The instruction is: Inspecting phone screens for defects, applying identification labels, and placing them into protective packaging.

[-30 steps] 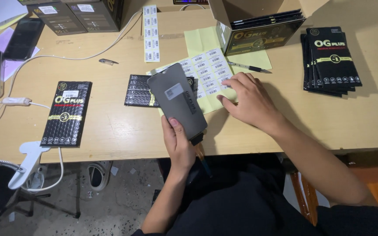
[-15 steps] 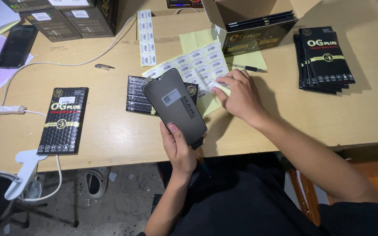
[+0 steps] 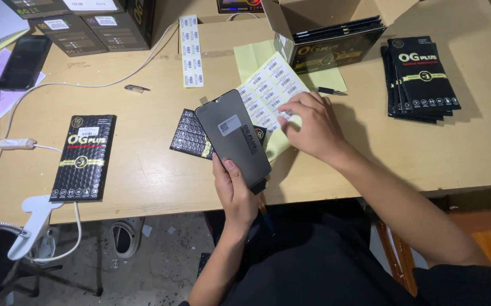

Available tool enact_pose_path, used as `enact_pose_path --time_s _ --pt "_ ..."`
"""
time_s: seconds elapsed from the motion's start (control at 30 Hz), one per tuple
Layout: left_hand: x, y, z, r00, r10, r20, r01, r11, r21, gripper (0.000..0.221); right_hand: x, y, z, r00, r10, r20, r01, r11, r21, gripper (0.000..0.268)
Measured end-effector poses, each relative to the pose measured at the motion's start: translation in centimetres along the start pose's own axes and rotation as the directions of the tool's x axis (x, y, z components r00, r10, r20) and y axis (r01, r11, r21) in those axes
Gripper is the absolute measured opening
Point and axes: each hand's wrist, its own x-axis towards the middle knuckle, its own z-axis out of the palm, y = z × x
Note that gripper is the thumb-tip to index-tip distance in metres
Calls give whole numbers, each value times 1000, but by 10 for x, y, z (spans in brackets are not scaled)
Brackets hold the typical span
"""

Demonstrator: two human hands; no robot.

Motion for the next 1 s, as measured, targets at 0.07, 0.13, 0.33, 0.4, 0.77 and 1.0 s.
enact_pose_path --time_s 0.07,0.13,0.33,0.4,0.77,1.0 --pt "-1 -4 0 1000 -9 -4 9 1000 2 45 -2 -19 -8 1000 -2 16 3 1000 -28 33" --pt "-1 -3 1 1000 -16 -13 16 1000 3 47 -3 -25 -10 999 -9 33 11 998 -56 42" --pt "0 8 3 999 -29 -27 31 997 66 57 -1 -12 -4 995 41 93 -40 999 -4 35" --pt "1 10 4 1000 13 -21 -12 999 39 47 -2 -11 -9 998 4 55 -4 1000 6 32" --pt "3 19 1 999 50 -1 -50 997 59 37 -13 -16 -3 984 -173 -42 164 972 -168 27" --pt "3 28 1 998 69 2 -69 996 47 32 -18 -12 1 988 -155 -8 153 980 -129 17"
